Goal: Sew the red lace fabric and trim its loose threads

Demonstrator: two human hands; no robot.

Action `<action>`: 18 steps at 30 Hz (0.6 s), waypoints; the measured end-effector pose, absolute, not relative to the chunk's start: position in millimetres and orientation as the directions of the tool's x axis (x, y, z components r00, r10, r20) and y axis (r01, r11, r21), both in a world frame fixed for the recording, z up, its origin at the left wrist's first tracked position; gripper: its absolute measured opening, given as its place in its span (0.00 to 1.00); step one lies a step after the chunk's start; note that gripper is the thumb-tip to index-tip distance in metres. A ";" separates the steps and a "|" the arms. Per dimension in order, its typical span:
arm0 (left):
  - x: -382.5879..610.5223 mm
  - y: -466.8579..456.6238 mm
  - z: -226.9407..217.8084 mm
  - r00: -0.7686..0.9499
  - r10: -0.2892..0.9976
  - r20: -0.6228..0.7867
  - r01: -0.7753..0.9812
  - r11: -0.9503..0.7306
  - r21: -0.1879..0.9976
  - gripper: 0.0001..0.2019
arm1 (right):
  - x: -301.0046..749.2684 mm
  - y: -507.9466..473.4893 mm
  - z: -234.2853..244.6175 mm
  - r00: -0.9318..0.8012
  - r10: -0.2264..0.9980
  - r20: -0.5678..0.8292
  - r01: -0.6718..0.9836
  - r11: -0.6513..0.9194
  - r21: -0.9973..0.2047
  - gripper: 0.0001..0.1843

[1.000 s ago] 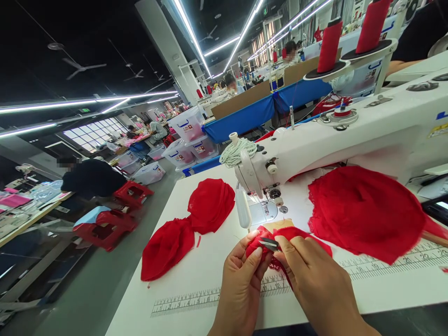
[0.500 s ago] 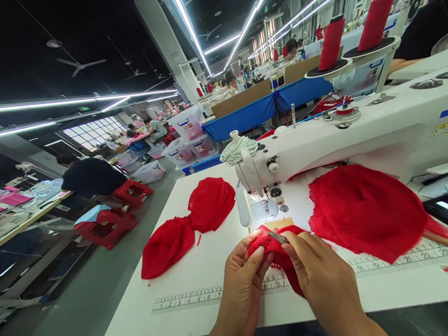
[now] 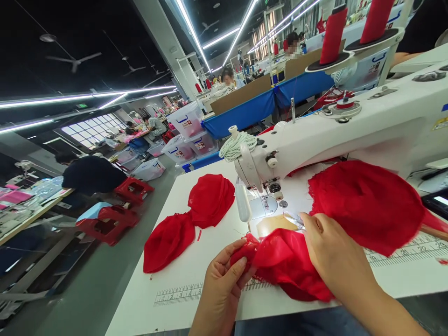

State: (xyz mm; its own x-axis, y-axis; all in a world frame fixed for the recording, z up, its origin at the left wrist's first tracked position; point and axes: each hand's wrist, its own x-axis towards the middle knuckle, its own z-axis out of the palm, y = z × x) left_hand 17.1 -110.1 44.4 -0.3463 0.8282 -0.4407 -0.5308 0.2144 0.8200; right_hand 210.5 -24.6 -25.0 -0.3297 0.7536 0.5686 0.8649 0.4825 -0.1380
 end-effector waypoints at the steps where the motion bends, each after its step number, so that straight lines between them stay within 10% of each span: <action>1: 13.9 -113.3 45.7 -0.347 0.825 -0.447 -0.522 0.226 0.822 0.19 | 210.4 -24.7 -25.4 -0.348 0.737 0.580 0.864 0.491 -0.106 0.18; 4: 8.6 -121.5 50.4 -0.340 0.813 -0.473 -0.501 0.269 0.822 0.20 | 202.5 -26.9 -18.9 -0.350 0.693 0.630 0.826 0.546 -0.142 0.18; 8: 9.4 -128.8 61.4 -0.317 0.816 -0.484 -0.472 0.307 0.826 0.21 | 185.4 -32.7 -1.3 -0.559 0.674 0.483 0.380 0.726 -0.573 0.18; 12: 4.7 -137.6 75.8 -0.314 0.824 -0.471 -0.397 0.337 0.854 0.20 | 183.7 -41.9 18.5 -0.655 0.718 0.236 0.138 0.420 -0.897 0.07; 18: -27.7 -144.9 89.1 -0.392 0.890 -0.233 0.156 0.314 0.937 0.27 | 195.1 -45.7 27.3 -0.571 0.802 0.175 0.093 0.275 -0.957 0.14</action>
State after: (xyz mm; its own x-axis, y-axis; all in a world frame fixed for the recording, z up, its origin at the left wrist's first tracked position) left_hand -27.7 -144.9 89.1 -0.3918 0.8901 -0.2329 0.1559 0.3138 0.9366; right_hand 195.1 -45.7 27.3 -0.5712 0.8020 0.1749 0.0925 0.2746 -0.9571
